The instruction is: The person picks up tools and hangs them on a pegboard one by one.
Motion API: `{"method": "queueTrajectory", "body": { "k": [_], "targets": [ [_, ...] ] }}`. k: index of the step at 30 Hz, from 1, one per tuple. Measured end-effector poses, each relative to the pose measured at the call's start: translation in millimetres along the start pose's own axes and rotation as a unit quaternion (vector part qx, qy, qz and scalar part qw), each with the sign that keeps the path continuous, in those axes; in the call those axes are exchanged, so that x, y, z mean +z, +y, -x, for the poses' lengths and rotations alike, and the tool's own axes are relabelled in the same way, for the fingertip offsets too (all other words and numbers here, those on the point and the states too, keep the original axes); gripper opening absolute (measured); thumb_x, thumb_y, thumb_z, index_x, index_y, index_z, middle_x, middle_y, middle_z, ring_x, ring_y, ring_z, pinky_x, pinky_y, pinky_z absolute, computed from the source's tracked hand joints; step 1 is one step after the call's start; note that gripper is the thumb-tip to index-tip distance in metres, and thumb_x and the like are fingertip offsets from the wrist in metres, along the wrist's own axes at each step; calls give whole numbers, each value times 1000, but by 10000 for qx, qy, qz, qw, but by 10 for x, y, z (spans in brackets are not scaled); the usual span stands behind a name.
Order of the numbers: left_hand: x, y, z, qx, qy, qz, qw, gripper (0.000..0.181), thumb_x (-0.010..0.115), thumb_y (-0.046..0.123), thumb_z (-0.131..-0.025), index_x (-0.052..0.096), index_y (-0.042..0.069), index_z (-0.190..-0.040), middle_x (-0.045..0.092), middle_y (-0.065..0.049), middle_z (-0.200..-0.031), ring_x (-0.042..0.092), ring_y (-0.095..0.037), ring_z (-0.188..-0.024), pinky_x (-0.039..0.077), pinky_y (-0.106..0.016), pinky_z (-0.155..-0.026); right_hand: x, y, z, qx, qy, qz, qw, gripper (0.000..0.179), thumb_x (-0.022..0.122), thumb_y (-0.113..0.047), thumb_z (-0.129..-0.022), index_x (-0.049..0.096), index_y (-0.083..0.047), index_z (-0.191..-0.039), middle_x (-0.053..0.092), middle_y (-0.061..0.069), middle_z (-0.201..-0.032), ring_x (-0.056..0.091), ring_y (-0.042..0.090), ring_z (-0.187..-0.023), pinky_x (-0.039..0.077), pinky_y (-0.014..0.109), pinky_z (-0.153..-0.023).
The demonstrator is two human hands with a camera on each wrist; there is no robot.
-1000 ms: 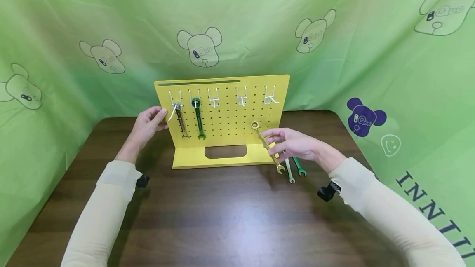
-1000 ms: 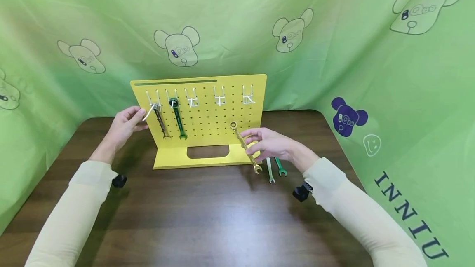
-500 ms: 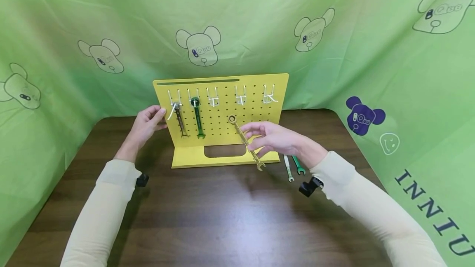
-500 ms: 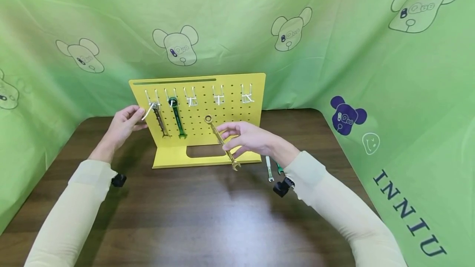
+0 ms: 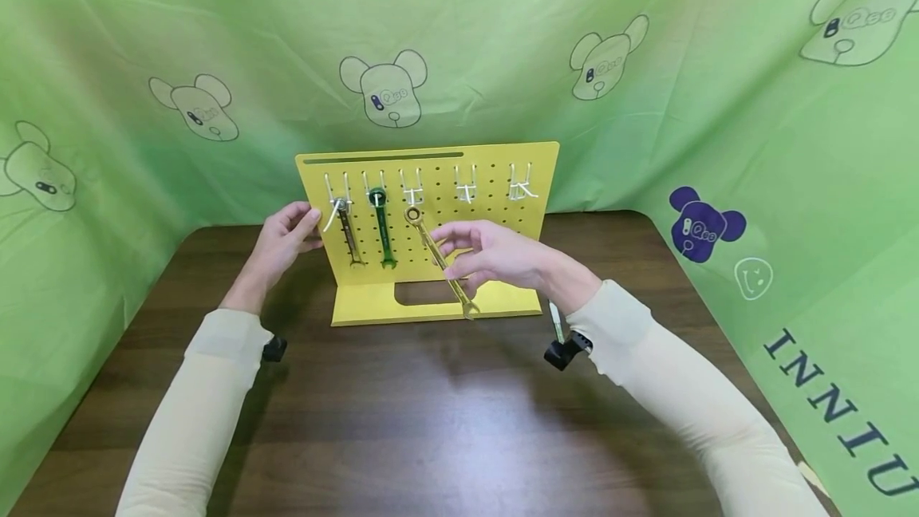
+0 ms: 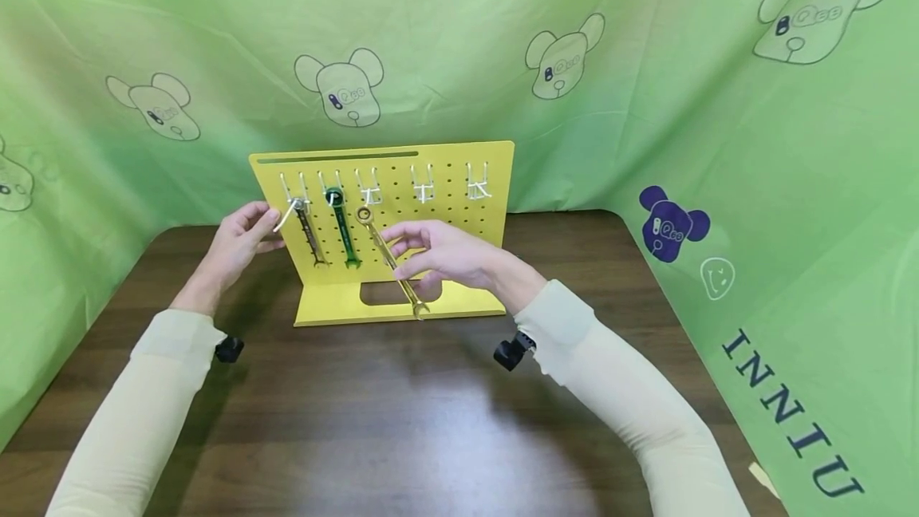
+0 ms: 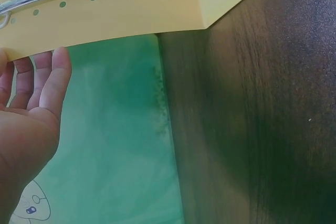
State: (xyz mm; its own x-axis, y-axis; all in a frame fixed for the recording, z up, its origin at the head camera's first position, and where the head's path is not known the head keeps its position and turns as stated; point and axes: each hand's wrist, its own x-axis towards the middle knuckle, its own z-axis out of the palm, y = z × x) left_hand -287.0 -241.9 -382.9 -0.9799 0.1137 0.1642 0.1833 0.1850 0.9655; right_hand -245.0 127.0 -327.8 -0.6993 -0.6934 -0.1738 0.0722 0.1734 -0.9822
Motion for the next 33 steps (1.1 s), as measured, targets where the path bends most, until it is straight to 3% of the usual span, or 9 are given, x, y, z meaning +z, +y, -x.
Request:
{"method": "queueTrajectory", "body": {
  "k": [3, 7, 14, 18, 25, 33],
  "targets": [
    [2, 19, -3, -106, 66, 122, 9998, 30, 60, 32, -104, 62, 7, -119, 61, -3, -106, 62, -14, -95, 62, -25, -84, 1, -43, -14, -77, -1, -115, 9999, 65, 72, 2, -87, 45, -4, -146, 47, 14, -128, 57, 18, -84, 61, 32, -65],
    [-1, 60, 2, -485, 72, 339, 9982, 30, 64, 37, -101, 65, 9, -112, 63, -2, -106, 65, -13, -94, 62, -28, -86, -6, -70, -18, -101, -1, -294, 9995, 65, 71, 4, -87, 44, -3, -146, 46, 13, -125, 56, 17, -81, 60, 32, -60],
    [-21, 116, 37, -986, 25, 669, 9929, 39, 68, 40, -97, 64, 7, -117, 67, 0, -108, 68, -15, -96, 60, -36, -92, 14, -65, -35, -103, -2, -542, 9985, 63, 70, 5, -89, 44, -2, -145, 49, 13, -123, 59, 19, -76, 60, 33, -58],
    [-25, 89, 43, -1035, 4, 750, 9918, 39, 68, 42, -97, 64, 8, -117, 67, 0, -108, 67, -16, -97, 61, -33, -90, 25, -52, -54, -138, 0, -559, 9983, 61, 69, 6, -89, 44, -1, -144, 51, 13, -121, 59, 18, -75, 61, 32, -60],
    [-6, 51, 33, -1006, -11, 845, 9913, 35, 67, 42, -97, 65, 11, -113, 61, -3, -112, 66, -16, -97, 60, -35, -92, 16, -34, -63, -98, 147, -650, 9977, 60, 67, 7, -91, 43, -1, -146, 52, 11, -120, 62, 17, -87, 61, 29, -70],
    [-15, 43, 27, -953, -5, 820, 9921, 31, 66, 41, -98, 65, 12, -112, 60, -3, -112, 65, -15, -96, 60, -31, -91, 4, 6, -93, 3, 180, -835, 9963, 64, 67, 7, -91, 41, -3, -148, 49, 11, -124, 63, 18, -90, 61, 31, -72]
  ]
}}
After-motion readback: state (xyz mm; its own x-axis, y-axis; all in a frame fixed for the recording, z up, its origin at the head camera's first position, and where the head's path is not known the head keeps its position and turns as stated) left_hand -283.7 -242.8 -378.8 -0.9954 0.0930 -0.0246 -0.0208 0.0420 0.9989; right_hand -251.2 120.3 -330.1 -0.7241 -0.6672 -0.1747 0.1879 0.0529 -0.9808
